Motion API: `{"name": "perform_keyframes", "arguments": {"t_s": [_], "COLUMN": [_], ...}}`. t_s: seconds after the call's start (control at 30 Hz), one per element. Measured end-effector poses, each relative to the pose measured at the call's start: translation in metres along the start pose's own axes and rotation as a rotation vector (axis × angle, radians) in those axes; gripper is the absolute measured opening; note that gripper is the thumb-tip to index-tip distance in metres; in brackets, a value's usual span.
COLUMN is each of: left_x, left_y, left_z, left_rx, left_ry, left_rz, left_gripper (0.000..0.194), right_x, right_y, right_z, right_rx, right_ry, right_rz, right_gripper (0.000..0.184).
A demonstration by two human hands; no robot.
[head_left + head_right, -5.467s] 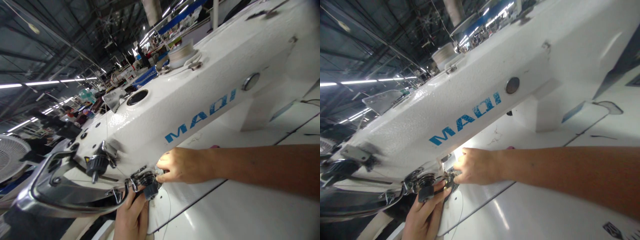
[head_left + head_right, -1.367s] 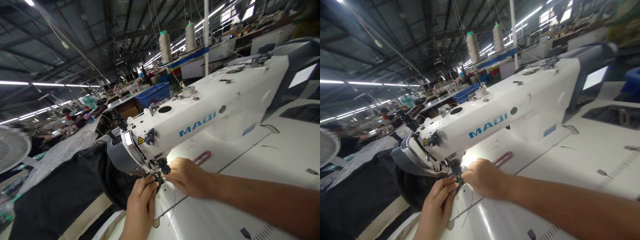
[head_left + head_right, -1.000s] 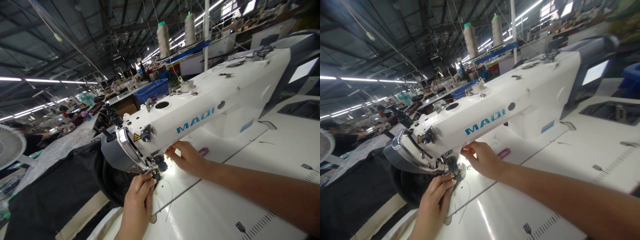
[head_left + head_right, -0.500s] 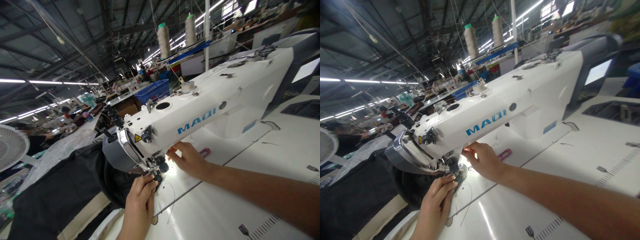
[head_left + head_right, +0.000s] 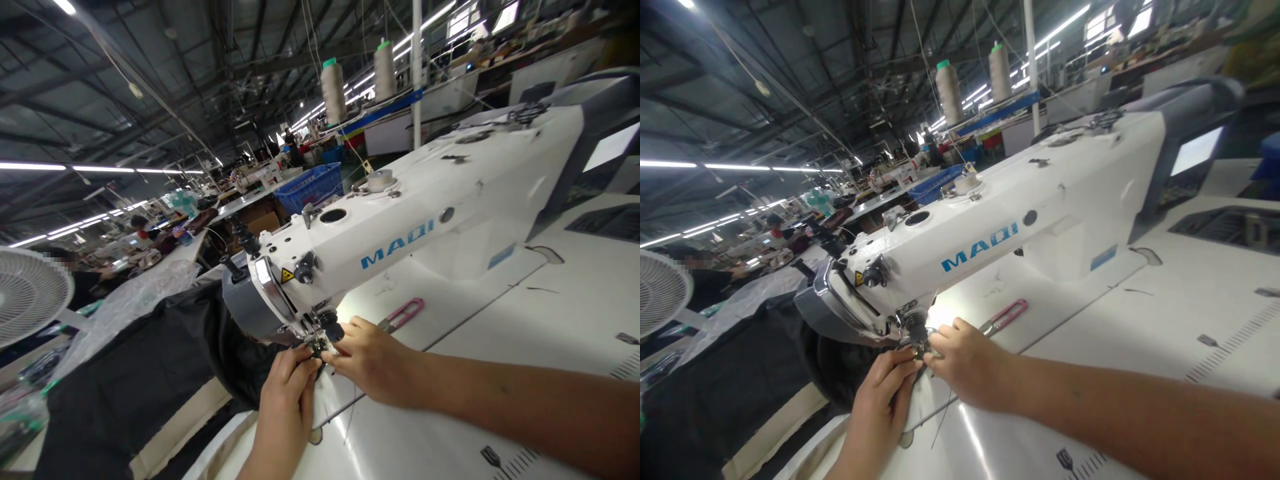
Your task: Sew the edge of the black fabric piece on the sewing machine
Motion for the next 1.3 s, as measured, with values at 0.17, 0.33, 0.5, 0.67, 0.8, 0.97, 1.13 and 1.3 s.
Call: {"name": "perform_keyframes", "arguments": {"t_s": [0.17, 0.33, 0.5, 0.67, 0.8, 0.97, 1.13, 1.3], "left_x": [-0.001, 0.002, -0.001, -0.001, 0.0, 0.002, 0.003, 0.005], "left_y": [-0.002, -0.003, -0.003, -0.002, -0.005, -0.004, 0.0, 0.003], "left_z": [0.003, 0.009, 0.007, -0.005, -0.009, -0.003, 0.001, 0.006], "left_rx": [0.012, 0.01, 0.042, 0.134, 0.108, 0.049, 0.051, 0.042], "left_ry": [-0.033, -0.067, -0.154, -0.369, -0.442, -0.353, -0.318, -0.274], "left_rz": [-0.029, 0.042, 0.054, 0.029, 0.049, 0.138, 0.147, 0.164], "left_gripper": [0.02, 0.02, 0.021, 0.02, 0.02, 0.029, 0.034, 0.036], "right_x": [0.001, 0.001, 0.0, -0.001, -0.001, -0.001, -0.001, -0.003], "right_y": [-0.002, 0.0, 0.002, 0.005, 0.006, 0.005, 0.005, 0.004], "right_z": [-0.005, -0.008, -0.012, -0.016, -0.016, -0.017, -0.015, -0.014], "right_rx": [0.005, -0.017, -0.054, -0.063, -0.078, -0.055, -0.072, -0.098], "right_ry": [-0.003, -0.012, -0.037, -0.111, -0.118, -0.148, -0.118, -0.094], "right_rz": [-0.005, -0.04, -0.003, 0.003, 0.0, -0.026, -0.033, 0.006], "right_gripper": [0.006, 0.011, 0.01, 0.013, 0.013, 0.01, 0.009, 0.008]}}
Point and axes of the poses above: each hand's wrist, its own y-axis away from the middle knuckle, its own x-axis out of the palm, z = x × y, the point moved 6 cm from there along -y, towards the middle knuckle, and after that the axes turned 11 degrees about z, right-handed, at the moved point
